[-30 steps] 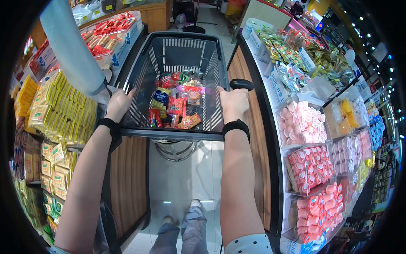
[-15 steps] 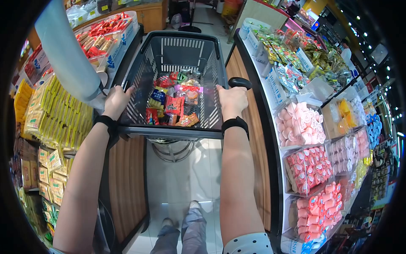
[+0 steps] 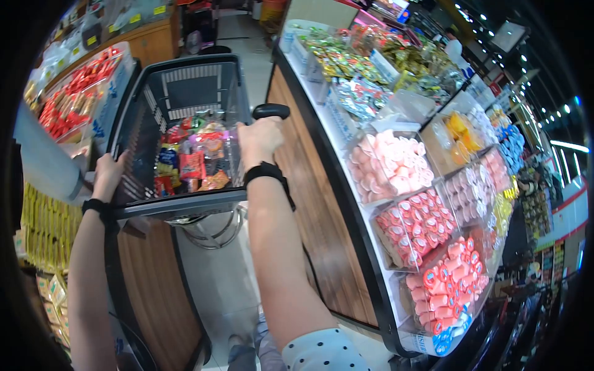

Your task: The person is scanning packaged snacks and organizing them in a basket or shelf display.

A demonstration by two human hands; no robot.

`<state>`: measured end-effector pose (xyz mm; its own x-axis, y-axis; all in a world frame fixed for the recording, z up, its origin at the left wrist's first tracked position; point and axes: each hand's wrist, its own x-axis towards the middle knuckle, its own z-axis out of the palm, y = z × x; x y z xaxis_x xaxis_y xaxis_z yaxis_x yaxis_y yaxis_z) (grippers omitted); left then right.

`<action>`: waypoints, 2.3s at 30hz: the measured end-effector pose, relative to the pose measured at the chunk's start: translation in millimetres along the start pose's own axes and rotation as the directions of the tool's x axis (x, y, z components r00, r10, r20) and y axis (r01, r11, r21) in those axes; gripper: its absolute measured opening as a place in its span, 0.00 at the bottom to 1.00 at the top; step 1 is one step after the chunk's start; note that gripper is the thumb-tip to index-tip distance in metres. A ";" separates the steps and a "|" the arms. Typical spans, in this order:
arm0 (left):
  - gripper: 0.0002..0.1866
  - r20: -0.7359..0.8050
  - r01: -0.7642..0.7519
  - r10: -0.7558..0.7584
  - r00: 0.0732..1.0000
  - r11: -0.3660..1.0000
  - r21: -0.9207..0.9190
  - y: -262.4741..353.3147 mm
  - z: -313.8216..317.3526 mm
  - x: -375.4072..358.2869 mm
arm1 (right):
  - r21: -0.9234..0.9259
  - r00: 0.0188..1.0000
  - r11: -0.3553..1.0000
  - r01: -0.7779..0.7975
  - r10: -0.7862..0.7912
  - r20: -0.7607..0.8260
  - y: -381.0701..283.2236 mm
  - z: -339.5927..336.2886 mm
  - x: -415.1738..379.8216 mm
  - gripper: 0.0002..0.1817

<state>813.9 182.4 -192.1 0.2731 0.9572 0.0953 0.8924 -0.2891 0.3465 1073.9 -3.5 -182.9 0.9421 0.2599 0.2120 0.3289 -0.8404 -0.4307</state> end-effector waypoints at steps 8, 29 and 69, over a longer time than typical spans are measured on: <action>0.28 -0.025 -0.023 0.026 0.999 0.993 0.116 -5.1 10.0 17.8 | 0.047 0.998 0.997 -0.062 0.061 0.032 -7.1 11.3 12.1 0.40; 0.34 0.057 0.282 -0.279 0.959 0.957 -0.065 27.3 -11.0 -24.9 | 0.197 0.982 0.979 0.049 -0.084 0.172 0.3 9.2 29.3 0.39; 0.24 -0.090 0.209 -0.210 0.974 0.978 -0.014 59.0 8.2 41.1 | 0.071 0.953 0.973 0.219 -0.229 0.200 -48.6 55.4 113.2 0.41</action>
<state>880.6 204.6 -175.4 0.0462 0.9935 0.1044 0.9245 -0.0821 0.3721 1168.2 93.1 -186.6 0.8355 0.5350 0.1251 0.5308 -0.7272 -0.4352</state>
